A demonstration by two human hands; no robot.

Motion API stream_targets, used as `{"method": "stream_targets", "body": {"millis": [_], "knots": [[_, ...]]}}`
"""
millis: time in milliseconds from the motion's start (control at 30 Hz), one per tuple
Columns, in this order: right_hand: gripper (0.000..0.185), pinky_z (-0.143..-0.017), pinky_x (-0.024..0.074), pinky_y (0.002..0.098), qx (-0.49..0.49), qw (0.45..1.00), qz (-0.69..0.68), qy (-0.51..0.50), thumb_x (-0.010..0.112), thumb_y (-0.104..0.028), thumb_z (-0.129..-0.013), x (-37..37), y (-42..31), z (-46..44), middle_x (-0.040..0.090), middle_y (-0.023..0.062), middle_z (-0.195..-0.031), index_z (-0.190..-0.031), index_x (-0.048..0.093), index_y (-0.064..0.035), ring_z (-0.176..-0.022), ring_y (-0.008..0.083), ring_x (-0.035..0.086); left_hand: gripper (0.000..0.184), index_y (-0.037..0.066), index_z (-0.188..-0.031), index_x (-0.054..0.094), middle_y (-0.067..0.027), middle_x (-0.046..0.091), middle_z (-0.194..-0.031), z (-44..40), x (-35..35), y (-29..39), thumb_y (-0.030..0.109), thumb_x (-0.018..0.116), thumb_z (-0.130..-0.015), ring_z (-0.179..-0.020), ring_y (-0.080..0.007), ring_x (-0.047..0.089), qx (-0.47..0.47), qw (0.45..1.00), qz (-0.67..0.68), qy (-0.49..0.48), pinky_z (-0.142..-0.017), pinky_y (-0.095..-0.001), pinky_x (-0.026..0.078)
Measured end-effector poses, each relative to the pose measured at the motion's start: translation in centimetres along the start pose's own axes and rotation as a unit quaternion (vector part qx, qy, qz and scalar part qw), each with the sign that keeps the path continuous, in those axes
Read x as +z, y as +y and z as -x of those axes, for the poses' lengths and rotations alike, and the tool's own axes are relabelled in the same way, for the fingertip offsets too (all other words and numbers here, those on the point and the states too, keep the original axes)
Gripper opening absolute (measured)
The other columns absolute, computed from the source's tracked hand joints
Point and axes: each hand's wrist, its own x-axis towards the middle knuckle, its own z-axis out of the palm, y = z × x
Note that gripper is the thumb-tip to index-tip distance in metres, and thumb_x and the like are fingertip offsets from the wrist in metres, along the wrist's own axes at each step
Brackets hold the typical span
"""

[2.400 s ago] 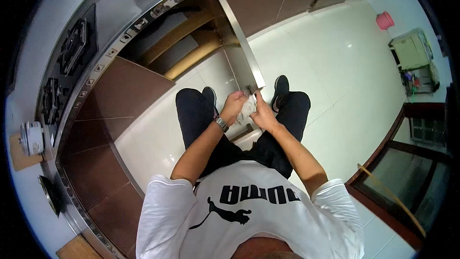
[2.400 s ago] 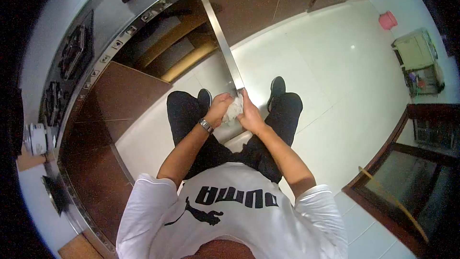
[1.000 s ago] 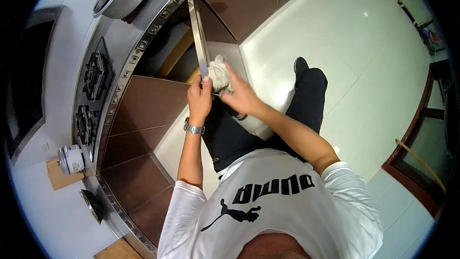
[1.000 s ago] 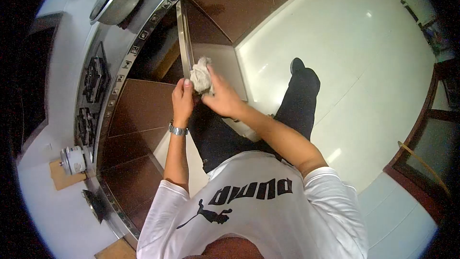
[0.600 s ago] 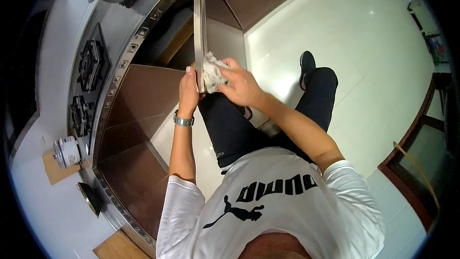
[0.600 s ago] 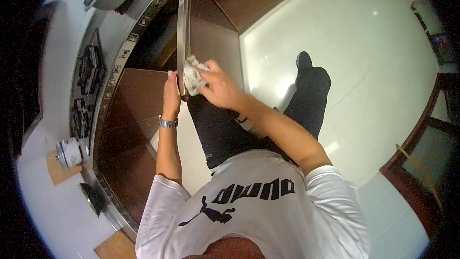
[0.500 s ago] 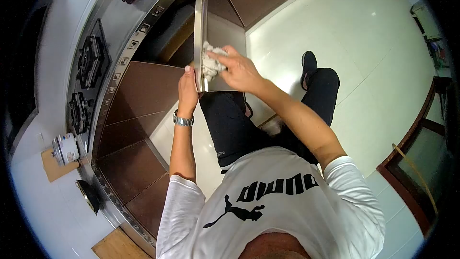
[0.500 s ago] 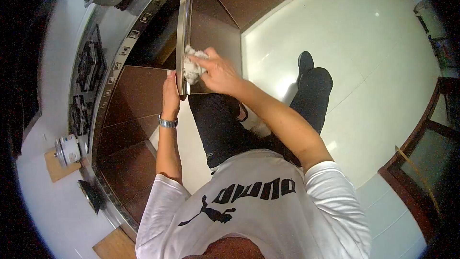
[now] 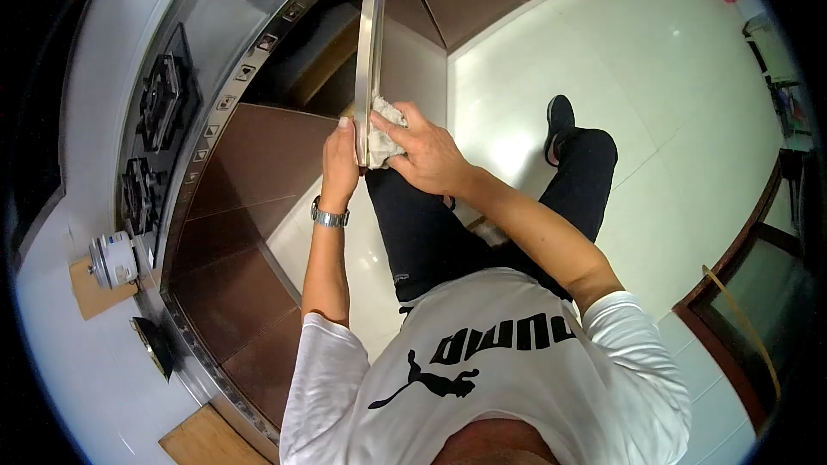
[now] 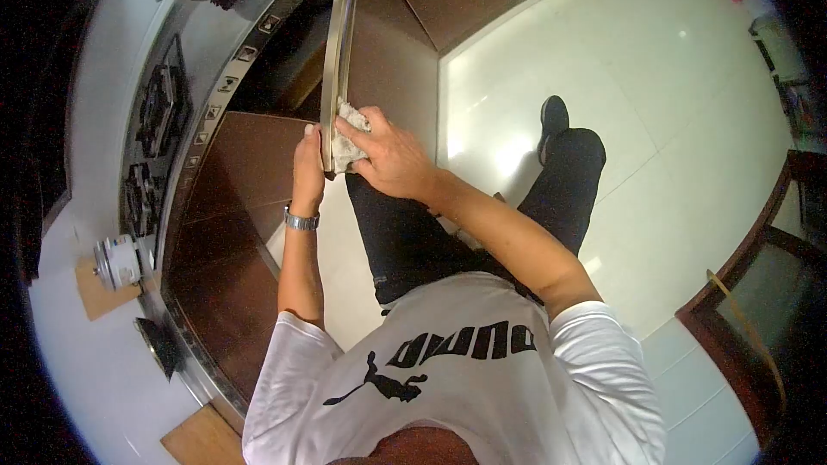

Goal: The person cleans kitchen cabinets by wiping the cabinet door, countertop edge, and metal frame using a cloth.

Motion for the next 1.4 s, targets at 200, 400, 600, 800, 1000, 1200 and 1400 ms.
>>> {"method": "stream_targets", "body": {"millis": [200, 400, 600, 800, 1000, 1200, 1400], "knots": [[0.057, -0.079, 0.0491, 0.0404, -0.004, 1.000, -0.005, 0.029, 0.062, -0.008, -0.073, 0.0, 0.7, -1.2, 0.048, 0.0188, -0.115, -0.130, 0.051, -0.0079, -0.092, 0.0362, 0.058, 0.054, -0.002, -0.082, 0.060, -0.0055, 0.052, -0.058, -2.6, -1.4, 2.9, 0.043, 0.034, -0.100, -0.049, -0.0152, 0.048, 0.057, 0.993, -0.059, 0.087, -0.048, -0.0329, 0.037], [0.065, -0.082, 0.0476, 0.0391, 0.057, 0.988, -0.088, 0.110, 0.066, -0.007, -0.069, 0.9, 0.5, -2.9, 0.052, 0.0206, -0.111, -0.130, 0.044, 0.0003, -0.095, 0.0371, 0.058, 0.044, -0.003, -0.090, 0.065, -0.0240, 0.058, -0.066, -13.0, -7.5, 9.0, 0.039, 0.049, -0.092, -0.060, -0.0371, 0.059, 0.213, 0.881, -0.337, 0.254, -0.058, -0.0438, 0.044], [0.063, -0.084, 0.0460, 0.0459, 0.082, 0.983, -0.061, 0.154, 0.070, -0.011, -0.071, 0.3, 2.3, -5.8, 0.050, 0.0216, -0.112, -0.126, 0.043, 0.0024, -0.099, 0.0397, 0.055, 0.049, 0.001, -0.099, 0.066, -0.0262, 0.064, -0.081, -22.5, -9.0, 9.1, 0.045, 0.047, -0.089, -0.080, -0.0429, 0.063, 0.252, 0.809, -0.432, 0.309, -0.068, -0.0499, 0.047], [0.044, -0.081, 0.0462, 0.0448, 0.075, 0.970, -0.103, 0.205, 0.066, -0.009, -0.070, -0.4, 6.8, -10.9, 0.055, 0.0219, -0.105, -0.110, 0.054, 0.0045, -0.095, 0.0392, 0.057, 0.047, 0.004, -0.096, 0.067, -0.0244, 0.065, -0.084, -25.1, -9.5, 7.0, 0.045, 0.044, -0.089, -0.081, -0.0434, 0.062, 0.204, 0.800, -0.499, 0.263, -0.071, -0.0501, 0.047], [0.032, -0.077, 0.0480, 0.0428, 0.089, 0.947, -0.027, 0.308, 0.066, -0.016, -0.071, -1.9, 12.2, -20.3, 0.062, 0.0204, -0.091, -0.099, 0.063, -0.0003, -0.086, 0.0397, 0.060, 0.045, 0.006, -0.091, 0.066, -0.0245, 0.065, -0.084, -24.5, -8.2, 7.9, 0.043, 0.040, -0.092, -0.081, -0.0431, 0.062, 0.173, 0.807, -0.506, 0.252, -0.071, -0.0502, 0.047], [0.037, -0.085, 0.0468, 0.0438, 0.180, 0.952, 0.069, 0.237, 0.063, -0.021, -0.075, -4.7, 14.5, -26.1, 0.060, 0.0233, -0.106, -0.106, 0.061, -0.0006, -0.098, 0.0395, 0.059, 0.044, 0.007, -0.090, 0.067, -0.0244, 0.065, -0.080, -24.8, -8.3, 7.6, 0.042, 0.041, -0.091, -0.076, -0.0440, 0.062, 0.181, 0.782, -0.538, 0.258, -0.067, -0.0504, 0.048], [0.041, -0.087, 0.0464, 0.0471, 0.204, 0.938, 0.064, 0.271, 0.064, -0.022, -0.076, -4.9, 14.2, -26.8, 0.055, 0.0252, -0.111, -0.109, 0.059, 0.0017, -0.102, 0.0417, 0.057, 0.041, 0.007, -0.088, 0.068, -0.0239, 0.064, -0.077, -24.8, -8.6, 7.6, 0.039, 0.042, -0.090, -0.074, -0.0437, 0.062, 0.198, 0.772, -0.548, 0.253, -0.066, -0.0514, 0.047]]}}
